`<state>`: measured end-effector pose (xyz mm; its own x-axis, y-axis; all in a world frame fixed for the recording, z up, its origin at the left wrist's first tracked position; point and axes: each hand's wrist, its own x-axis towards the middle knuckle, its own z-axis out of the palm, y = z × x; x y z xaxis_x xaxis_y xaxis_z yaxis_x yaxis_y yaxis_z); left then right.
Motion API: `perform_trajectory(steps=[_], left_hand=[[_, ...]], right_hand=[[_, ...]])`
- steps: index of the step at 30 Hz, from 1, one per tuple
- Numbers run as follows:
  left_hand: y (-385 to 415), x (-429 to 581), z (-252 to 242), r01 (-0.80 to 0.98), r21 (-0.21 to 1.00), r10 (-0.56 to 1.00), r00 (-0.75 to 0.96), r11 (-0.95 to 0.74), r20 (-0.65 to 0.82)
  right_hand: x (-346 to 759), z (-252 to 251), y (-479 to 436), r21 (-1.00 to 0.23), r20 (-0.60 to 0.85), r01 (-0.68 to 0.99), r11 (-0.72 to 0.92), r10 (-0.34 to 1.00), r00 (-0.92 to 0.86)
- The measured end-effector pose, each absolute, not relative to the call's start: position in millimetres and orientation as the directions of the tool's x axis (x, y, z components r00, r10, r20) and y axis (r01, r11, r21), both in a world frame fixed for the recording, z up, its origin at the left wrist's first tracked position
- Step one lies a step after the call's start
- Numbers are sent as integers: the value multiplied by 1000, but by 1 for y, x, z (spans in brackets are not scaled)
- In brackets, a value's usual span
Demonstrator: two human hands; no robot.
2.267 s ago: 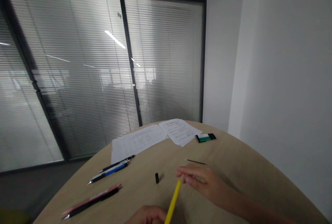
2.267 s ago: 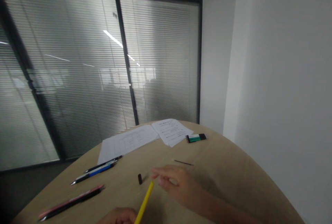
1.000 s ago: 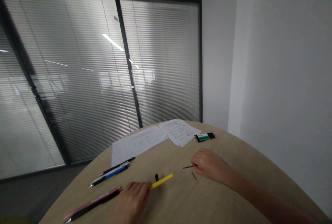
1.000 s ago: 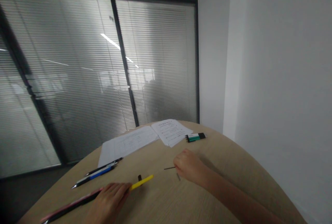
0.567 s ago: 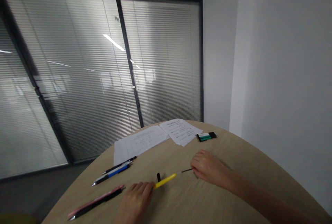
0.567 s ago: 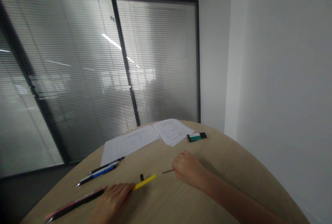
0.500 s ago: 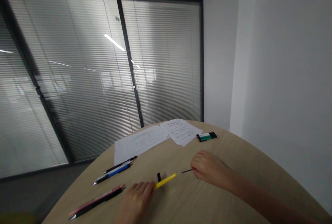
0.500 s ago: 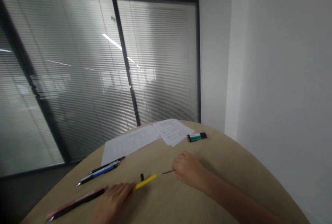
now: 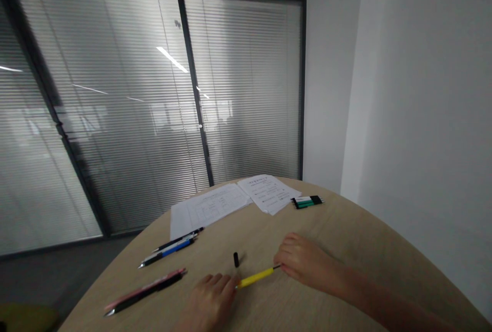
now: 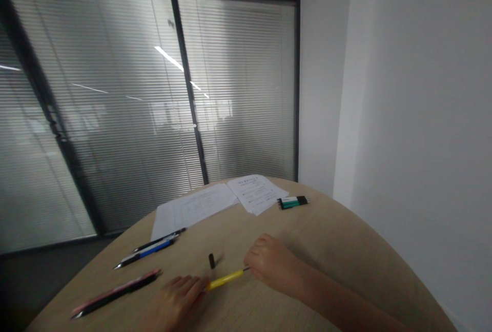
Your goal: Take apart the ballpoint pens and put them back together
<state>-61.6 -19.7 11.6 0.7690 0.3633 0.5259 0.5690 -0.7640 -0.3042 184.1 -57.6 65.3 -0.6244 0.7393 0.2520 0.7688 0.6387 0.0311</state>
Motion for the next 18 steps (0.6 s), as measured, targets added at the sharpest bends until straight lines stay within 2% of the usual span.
perform_trajectory(steps=[4,8,13,15,18], left_hand=[[-21,-62,12,582,-226,420,757,-781,500],[-22,-64,17,644,-44,553,688,-764,470],[-29,-60,28,688,348,771,566,-637,291],[-33,-59,32,671,464,808,548,-578,215],[-35,-57,35,602,593,813,558,-534,166]], right_hand=[[185,70,-65,-212,321,735,644,756,-570],[195,73,-61,-283,416,749,599,780,-467],[203,65,-46,-257,442,838,481,830,-341],[203,58,-40,-180,406,873,454,842,-354],[201,45,-34,16,345,896,443,839,-421]])
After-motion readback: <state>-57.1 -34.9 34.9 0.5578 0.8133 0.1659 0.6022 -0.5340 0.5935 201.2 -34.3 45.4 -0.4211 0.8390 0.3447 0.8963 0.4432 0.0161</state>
